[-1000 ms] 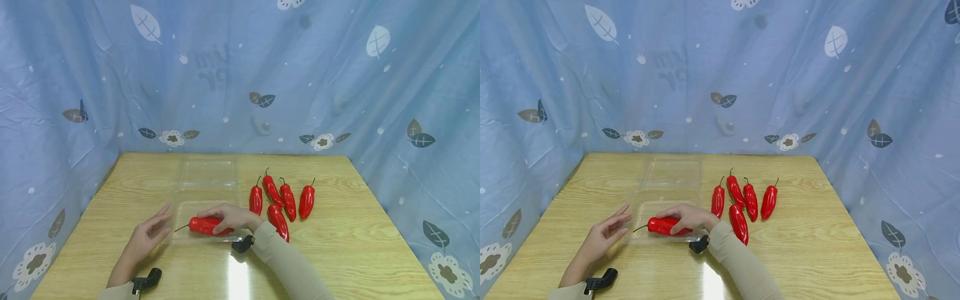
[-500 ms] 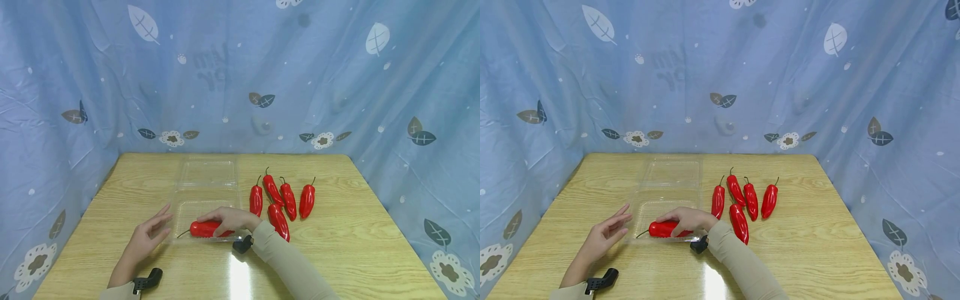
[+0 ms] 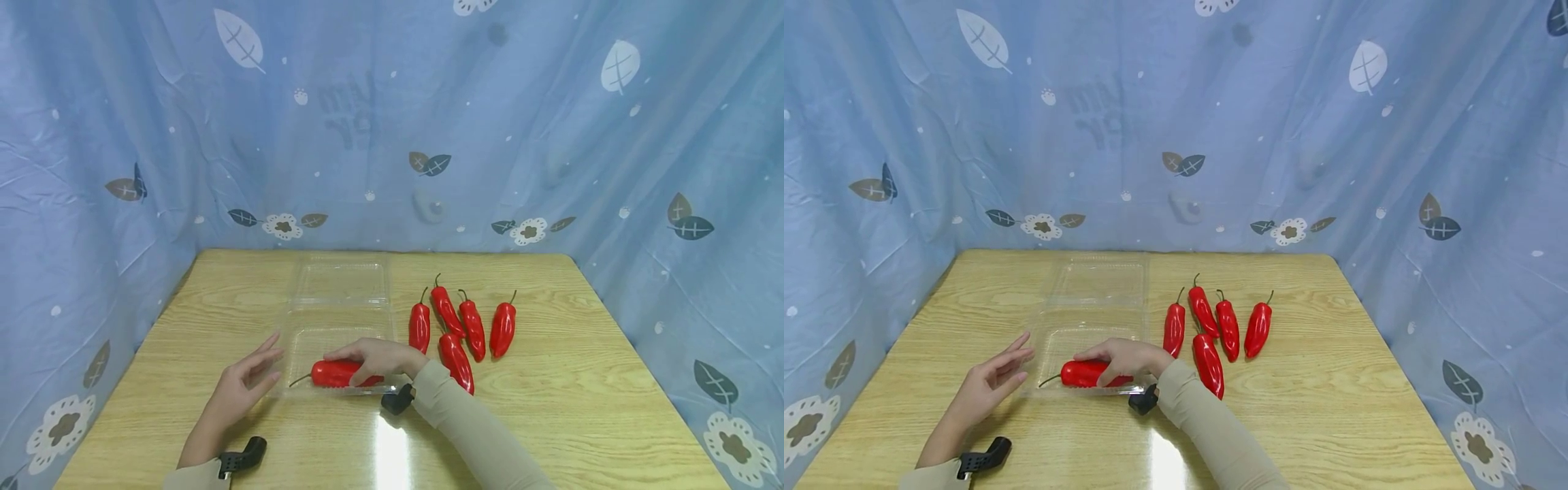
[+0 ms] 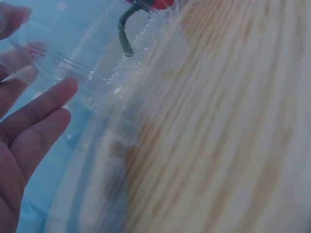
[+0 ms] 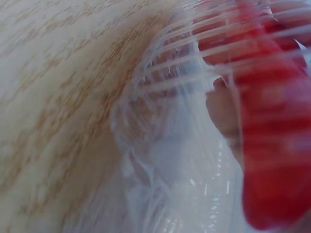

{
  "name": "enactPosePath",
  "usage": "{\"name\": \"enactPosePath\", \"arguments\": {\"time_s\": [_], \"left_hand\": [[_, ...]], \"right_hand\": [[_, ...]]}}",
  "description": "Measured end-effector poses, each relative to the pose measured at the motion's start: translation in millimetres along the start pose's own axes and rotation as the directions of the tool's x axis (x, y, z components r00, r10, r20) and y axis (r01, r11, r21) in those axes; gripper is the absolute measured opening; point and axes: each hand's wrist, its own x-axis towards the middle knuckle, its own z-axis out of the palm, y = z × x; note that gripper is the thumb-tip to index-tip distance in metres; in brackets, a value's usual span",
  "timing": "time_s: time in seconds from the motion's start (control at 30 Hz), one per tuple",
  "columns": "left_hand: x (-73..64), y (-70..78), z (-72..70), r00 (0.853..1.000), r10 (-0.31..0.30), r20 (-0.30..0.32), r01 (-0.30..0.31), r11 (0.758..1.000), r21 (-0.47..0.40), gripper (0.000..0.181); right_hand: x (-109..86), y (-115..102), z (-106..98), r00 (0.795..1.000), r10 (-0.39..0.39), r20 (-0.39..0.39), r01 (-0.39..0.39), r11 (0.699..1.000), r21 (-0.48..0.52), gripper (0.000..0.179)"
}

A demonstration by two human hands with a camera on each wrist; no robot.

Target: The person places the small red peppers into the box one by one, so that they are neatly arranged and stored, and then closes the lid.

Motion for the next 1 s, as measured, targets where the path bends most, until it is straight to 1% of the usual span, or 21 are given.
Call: {"name": "enactPosePath", "arguments": {"time_s": [0.43, 0.6, 0.77, 0.9, 1.0], "left_hand": [[0.5, 0.1, -0.4, 1.000, 0.009, 0.010, -0.009, 1.000, -0.005, 0.035], [0.6, -1.3, -0.5, 1.000, 0.001, 0.008, -0.001, 1.000, 0.007, 0.035], [0.7, -1.6, -0.7, 1.000, 0.008, 0.013, -0.008, 1.000, 0.000, 0.034], [0.1, -1.9, -0.4, 1.000, 0.022, 0.018, -0.022, 1.000, -0.001, 0.034], [-0.2, -1.5, -0.5, 1.000, 0.021, 0.020, -0.021, 1.000, 0.000, 0.034]], "right_hand": [[0.4, 0.7, 0.3, 1.000, -0.008, -0.002, 0.008, 0.999, 0.041, 0.065], [1.0, 0.7, 0.4, 1.000, -0.004, -0.017, 0.005, 1.000, 0.021, 0.064], [-0.7, -0.1, 1.1, 0.998, -0.007, -0.063, 0.008, 1.000, 0.008, 0.062], [-2.6, -1.3, 2.5, 0.995, -0.013, -0.098, 0.018, 0.999, 0.045, 0.061], [-2.6, -1.6, 3.3, 0.994, -0.032, -0.106, 0.040, 0.996, 0.075, 0.061]]}}
